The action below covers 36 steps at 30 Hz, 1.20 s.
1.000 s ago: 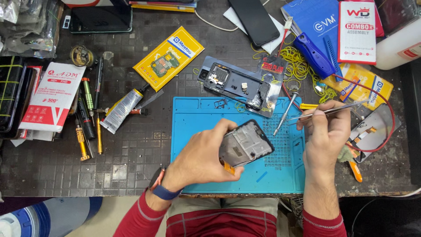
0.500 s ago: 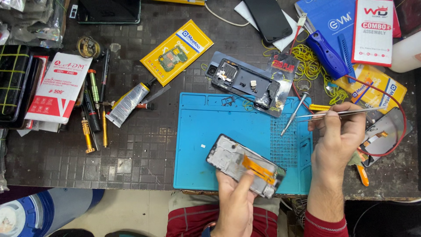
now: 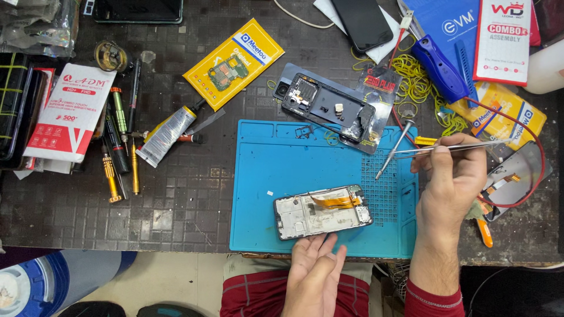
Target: The person uses tweezers and a yellow precision tool to manipulate and scrape a small circuit board on a blue mat. The person then places the circuit board on a yellow package and picks up a disassembled phone chassis, briefly handling it before the clip ends.
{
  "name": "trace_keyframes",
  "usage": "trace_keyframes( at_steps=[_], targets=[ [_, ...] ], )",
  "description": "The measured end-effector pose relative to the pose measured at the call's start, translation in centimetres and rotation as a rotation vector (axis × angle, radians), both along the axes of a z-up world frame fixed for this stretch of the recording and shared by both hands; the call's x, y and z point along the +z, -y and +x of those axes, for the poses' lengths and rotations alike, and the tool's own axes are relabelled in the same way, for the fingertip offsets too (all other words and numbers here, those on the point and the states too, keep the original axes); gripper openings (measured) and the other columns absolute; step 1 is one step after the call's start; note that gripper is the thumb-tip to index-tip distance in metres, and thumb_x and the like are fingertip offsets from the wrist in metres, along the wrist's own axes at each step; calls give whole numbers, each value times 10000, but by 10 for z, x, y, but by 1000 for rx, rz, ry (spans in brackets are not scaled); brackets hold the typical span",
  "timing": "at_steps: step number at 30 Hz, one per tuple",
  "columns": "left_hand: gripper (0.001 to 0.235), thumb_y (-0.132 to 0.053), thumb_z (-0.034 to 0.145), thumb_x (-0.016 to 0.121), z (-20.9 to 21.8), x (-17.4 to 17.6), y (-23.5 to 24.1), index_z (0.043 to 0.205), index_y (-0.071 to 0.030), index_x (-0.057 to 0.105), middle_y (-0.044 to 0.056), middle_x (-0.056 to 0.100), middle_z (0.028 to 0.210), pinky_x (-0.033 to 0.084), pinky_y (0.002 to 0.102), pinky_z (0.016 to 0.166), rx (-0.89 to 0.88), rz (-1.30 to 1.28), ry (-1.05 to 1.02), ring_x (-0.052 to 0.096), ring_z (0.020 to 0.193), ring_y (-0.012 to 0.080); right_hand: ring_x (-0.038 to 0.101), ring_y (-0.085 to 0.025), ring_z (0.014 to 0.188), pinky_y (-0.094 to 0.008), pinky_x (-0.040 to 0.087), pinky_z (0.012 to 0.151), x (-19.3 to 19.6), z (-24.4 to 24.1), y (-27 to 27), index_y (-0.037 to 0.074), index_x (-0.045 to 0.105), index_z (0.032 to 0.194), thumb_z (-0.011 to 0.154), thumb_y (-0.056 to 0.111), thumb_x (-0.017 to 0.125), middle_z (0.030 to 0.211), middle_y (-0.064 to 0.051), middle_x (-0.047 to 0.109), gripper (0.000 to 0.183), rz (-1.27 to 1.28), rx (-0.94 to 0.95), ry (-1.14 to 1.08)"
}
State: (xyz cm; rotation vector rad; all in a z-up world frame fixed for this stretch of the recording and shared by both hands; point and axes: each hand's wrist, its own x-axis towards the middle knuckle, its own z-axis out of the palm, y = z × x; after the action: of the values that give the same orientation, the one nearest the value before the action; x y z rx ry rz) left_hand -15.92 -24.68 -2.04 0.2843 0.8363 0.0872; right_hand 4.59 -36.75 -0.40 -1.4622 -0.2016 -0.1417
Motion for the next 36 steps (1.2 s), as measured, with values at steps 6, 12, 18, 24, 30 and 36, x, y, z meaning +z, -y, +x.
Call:
trace_keyframes(
  at_steps=[6, 12, 18, 24, 30, 36],
  targets=[
    [841, -8, 845, 529, -21, -19, -4, 1610, -21, 178, 236, 282, 1616, 387, 499, 1178, -159, 14, -20, 310, 1516, 328, 656, -148, 802, -274, 550, 712, 2, -1, -1, -3, 542, 1226, 1183, 48, 606, 960, -102, 644, 92, -113, -16, 32],
    [726, -110, 878, 514, -44, -39, -38, 1562, -6, 294, 197, 404, 1546, 469, 397, 961, -306, 61, 11, 438, 1396, 279, 667, -138, 837, -262, 563, 731, 1, -4, -4, 9, 522, 1226, 1160, 30, 629, 1034, -93, 652, 127, -113, -21, 54],
    [335, -184, 999, 611, -50, -13, -89, 1224, 59, 556, 225, 561, 1155, 451, 396, 931, -340, 667, 244, 521, 1043, 331, 660, -137, 832, -271, 577, 742, 1, -10, -5, 27, 482, 1212, 1149, 22, 643, 1051, -108, 640, 173, -109, 15, 132],
    [925, -467, 648, 859, 4, 32, -137, 1353, 1, 486, 180, 516, 1309, 310, 495, 1022, -636, 2019, 120, 434, 1228, 353, 674, -142, 866, -284, 606, 741, 3, -18, -20, 48, 437, 1192, 1065, -36, 633, 1057, -119, 625, 249, -126, 108, 131],
    [880, -491, 668, 892, 26, 42, -154, 1368, -68, 567, 136, 519, 1301, 273, 524, 1019, -870, 1951, 141, 413, 1220, 335, 687, -184, 961, -294, 597, 849, 17, -25, -30, -5, 489, 1087, 945, -113, 693, 1079, -164, 650, 271, -251, 251, 70],
    [774, -502, 705, 864, 27, 33, -167, 1340, -120, 642, 86, 565, 1265, 288, 489, 990, -909, 1940, 247, 460, 1195, 272, 739, -214, 980, -299, 645, 826, 24, -45, -31, -61, 597, 1058, 929, -109, 689, 1113, -152, 657, 166, -346, 142, -47]
  ],
)
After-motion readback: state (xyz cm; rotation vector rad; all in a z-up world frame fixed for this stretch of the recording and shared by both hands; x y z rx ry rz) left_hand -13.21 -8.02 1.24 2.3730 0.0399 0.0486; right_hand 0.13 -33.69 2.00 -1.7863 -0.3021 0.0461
